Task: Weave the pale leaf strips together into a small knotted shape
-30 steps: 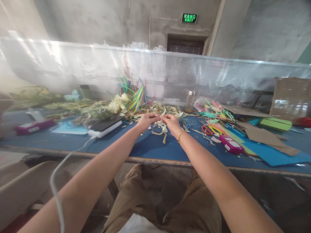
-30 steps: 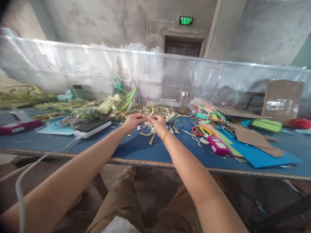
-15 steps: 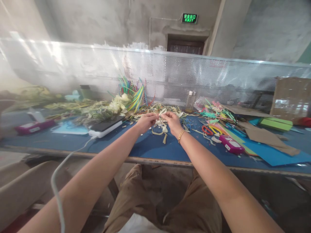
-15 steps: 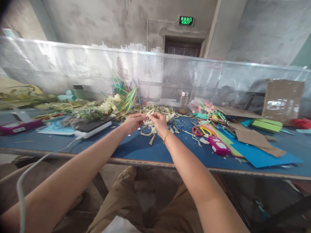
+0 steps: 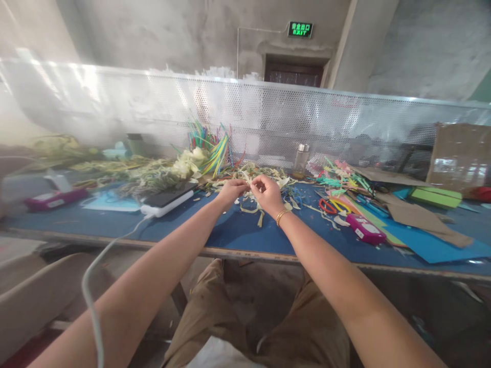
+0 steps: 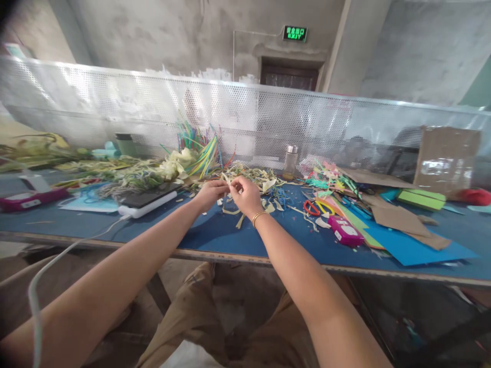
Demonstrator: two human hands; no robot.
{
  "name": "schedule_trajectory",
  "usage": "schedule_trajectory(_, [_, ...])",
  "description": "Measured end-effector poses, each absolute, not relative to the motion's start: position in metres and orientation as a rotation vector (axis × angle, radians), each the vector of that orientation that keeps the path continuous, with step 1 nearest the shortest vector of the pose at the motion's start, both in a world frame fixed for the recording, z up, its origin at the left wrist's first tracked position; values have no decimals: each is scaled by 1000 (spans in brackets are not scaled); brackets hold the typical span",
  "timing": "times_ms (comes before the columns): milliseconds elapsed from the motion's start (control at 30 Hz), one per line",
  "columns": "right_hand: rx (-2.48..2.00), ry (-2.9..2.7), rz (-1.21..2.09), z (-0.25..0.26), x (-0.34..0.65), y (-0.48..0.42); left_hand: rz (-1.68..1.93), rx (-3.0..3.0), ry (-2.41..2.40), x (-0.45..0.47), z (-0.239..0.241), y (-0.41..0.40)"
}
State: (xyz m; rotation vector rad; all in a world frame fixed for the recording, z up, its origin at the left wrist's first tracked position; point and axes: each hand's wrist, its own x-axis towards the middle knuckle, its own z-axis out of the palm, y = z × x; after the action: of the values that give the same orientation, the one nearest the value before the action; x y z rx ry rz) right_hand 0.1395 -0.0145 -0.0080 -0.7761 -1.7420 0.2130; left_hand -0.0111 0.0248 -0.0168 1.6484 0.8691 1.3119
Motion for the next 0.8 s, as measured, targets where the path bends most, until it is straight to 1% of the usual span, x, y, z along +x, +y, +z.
schedule_trajectory(133, [-815,-1733,188,-10,140,-11,1306,1693,897,-9,-15,21])
schedule_trajectory(367, [-941,-1724,262,-14,143,-4,1403,1590,856,-7,-15,20])
schedule_trajectory(800, [-1098,-1661,365,-18,146,3,1428,1671,880,-8,-17,22])
